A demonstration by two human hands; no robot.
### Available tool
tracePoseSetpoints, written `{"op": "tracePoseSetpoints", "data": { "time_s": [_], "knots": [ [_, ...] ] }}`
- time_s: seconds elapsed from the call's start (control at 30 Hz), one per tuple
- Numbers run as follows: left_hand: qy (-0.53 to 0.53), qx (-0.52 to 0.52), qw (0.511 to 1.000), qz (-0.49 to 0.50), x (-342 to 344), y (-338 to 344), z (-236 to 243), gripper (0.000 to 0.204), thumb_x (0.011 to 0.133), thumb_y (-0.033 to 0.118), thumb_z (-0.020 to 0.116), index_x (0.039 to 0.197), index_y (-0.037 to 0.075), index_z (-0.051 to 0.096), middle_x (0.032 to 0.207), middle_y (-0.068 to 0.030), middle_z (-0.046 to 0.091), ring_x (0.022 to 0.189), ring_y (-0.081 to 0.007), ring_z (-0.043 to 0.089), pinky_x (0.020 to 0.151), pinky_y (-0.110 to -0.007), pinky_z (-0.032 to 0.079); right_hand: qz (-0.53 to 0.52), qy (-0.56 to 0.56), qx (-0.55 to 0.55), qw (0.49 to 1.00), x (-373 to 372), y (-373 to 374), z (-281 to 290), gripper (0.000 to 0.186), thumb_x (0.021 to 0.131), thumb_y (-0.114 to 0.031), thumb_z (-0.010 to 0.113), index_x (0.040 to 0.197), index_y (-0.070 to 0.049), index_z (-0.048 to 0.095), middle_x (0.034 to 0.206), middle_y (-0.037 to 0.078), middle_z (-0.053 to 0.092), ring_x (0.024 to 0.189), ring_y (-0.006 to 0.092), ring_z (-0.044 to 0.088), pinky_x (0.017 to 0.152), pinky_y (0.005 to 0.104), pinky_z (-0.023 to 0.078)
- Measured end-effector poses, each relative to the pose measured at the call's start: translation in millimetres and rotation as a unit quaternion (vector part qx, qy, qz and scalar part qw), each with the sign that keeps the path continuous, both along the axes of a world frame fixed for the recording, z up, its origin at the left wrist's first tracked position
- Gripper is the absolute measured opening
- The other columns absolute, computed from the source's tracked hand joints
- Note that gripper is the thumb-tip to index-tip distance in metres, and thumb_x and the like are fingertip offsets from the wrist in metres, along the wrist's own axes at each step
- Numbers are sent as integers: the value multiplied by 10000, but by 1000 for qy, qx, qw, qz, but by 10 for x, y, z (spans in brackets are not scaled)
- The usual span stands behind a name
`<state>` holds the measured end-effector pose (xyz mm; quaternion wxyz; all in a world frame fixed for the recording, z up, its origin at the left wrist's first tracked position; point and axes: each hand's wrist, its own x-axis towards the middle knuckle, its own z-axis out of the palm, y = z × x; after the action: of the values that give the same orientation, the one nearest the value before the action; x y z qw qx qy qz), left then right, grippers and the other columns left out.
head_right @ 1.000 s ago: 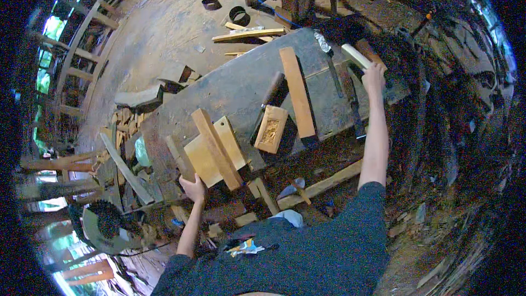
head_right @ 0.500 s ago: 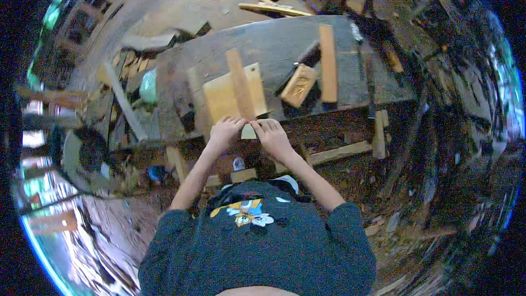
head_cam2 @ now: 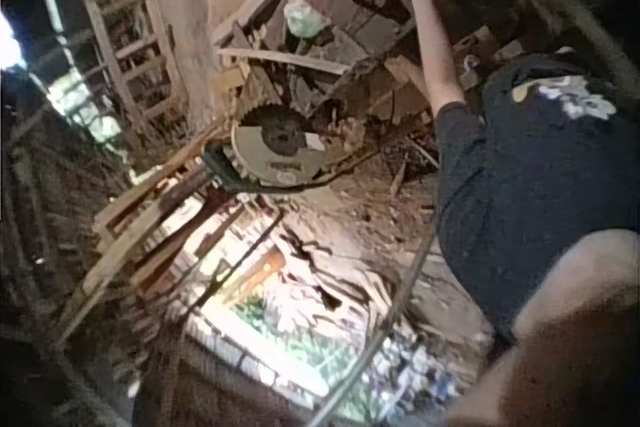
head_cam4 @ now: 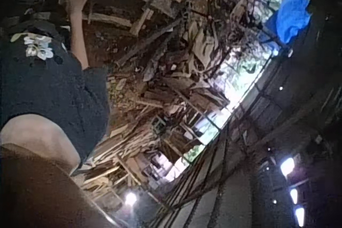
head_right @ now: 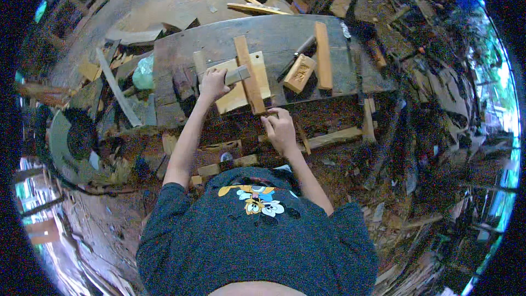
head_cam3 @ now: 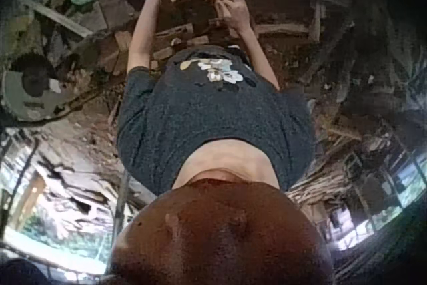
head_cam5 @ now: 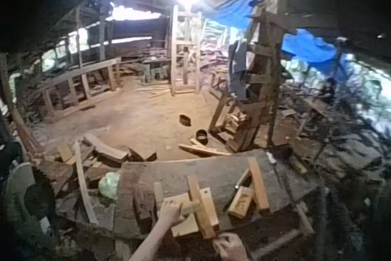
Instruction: The person shapes a piece of wood with a hand chisel, arranges wooden blocks on the workbench, and cuts into a wooden piece with a handsaw.
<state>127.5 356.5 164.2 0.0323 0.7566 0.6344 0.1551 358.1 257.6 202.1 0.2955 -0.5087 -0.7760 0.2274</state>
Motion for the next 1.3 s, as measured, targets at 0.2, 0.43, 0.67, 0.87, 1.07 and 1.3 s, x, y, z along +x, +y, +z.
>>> {"op": "tracePoseSetpoints", "data": {
  "time_s": [0.2,0.43,0.67,0.87,1.07,1.3],
  "knots": [
    [48,-101,993,-41,70,267,-379,373,545,256,633,859,82,533,822,-119,568,858,-268,516,820,-375,360,-102,-46,-13,994,411,-255,-153,170,733,-186,547,720,-20,584,854,112,515,835,263,476,730,347,383],
    [25,-70,996,-40,110,190,-276,345,571,234,641,817,38,497,797,-148,551,851,-289,510,842,-380,348,-174,-104,-87,975,1118,-283,-333,177,748,-200,527,759,-31,578,859,109,504,842,261,474,740,357,387],
    [80,-178,980,-26,234,318,-134,458,577,268,652,915,26,459,868,-156,542,885,-307,495,859,-369,338,-186,-62,-119,973,2054,495,-476,222,756,-240,514,768,-24,567,849,130,514,847,292,472,739,372,387],
    [119,-238,964,22,167,326,-175,594,501,224,723,990,53,433,884,-138,544,884,-295,499,826,-373,362,-186,-139,-58,971,2658,2370,-559,230,756,-257,487,758,-38,555,848,156,525,842,306,488,694,389,405],
    [147,-235,961,3,109,368,-165,606,462,209,734,981,81,448,889,-125,546,913,-276,497,871,-357,346,-153,-465,78,869,2692,3782,-629,198,740,-177,487,874,-47,553,967,107,509,869,269,483,752,396,382],
    [131,-203,970,-2,230,431,-104,574,416,210,740,925,109,494,872,-93,550,897,-284,496,873,-356,350,50,-647,204,733,2835,4663,-1122,275,766,-199,419,1040,-180,434,1285,87,253,990,316,416,714,567,364]
  ]
}}
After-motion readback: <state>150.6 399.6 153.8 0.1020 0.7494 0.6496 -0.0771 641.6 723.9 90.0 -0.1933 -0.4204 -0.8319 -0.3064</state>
